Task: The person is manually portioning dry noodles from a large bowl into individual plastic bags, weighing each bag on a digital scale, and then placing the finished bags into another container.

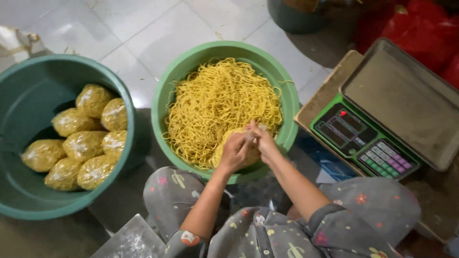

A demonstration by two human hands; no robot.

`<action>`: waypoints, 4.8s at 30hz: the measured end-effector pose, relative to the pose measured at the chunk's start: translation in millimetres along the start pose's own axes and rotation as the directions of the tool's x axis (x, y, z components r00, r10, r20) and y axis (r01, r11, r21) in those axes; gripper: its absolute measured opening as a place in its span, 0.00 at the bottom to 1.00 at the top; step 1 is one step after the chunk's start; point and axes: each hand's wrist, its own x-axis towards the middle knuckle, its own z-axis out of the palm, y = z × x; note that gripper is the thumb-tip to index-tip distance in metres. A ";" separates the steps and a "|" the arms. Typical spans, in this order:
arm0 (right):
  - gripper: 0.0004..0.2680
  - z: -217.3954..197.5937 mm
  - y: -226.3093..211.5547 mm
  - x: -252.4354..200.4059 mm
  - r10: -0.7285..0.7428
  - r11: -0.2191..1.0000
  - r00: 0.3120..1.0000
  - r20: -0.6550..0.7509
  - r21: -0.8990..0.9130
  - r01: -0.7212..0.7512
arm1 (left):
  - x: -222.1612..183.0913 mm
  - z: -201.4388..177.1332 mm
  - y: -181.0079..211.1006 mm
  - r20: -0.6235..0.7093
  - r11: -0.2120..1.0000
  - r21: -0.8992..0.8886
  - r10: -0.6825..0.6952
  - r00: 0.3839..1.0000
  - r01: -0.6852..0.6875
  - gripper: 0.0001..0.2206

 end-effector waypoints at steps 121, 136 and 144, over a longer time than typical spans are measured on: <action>0.07 -24.0 -4.9 -34.1 -0.424 0.361 0.540 0.727 -0.411 0.837 | -4.0 -60.7 13.0 0.227 0.967 0.193 -0.209 0.951 0.167 0.11; 0.17 -27.5 8.9 -55.4 -0.669 -0.028 0.401 0.626 -0.560 0.828 | -22.4 -39.4 -47.6 0.043 0.934 0.319 -0.181 0.983 0.158 0.13; 0.15 -43.6 4.1 -100.5 -0.652 0.468 0.688 0.319 -0.545 0.696 | -14.8 -28.2 -26.4 0.094 0.700 0.648 0.317 0.944 -0.300 0.14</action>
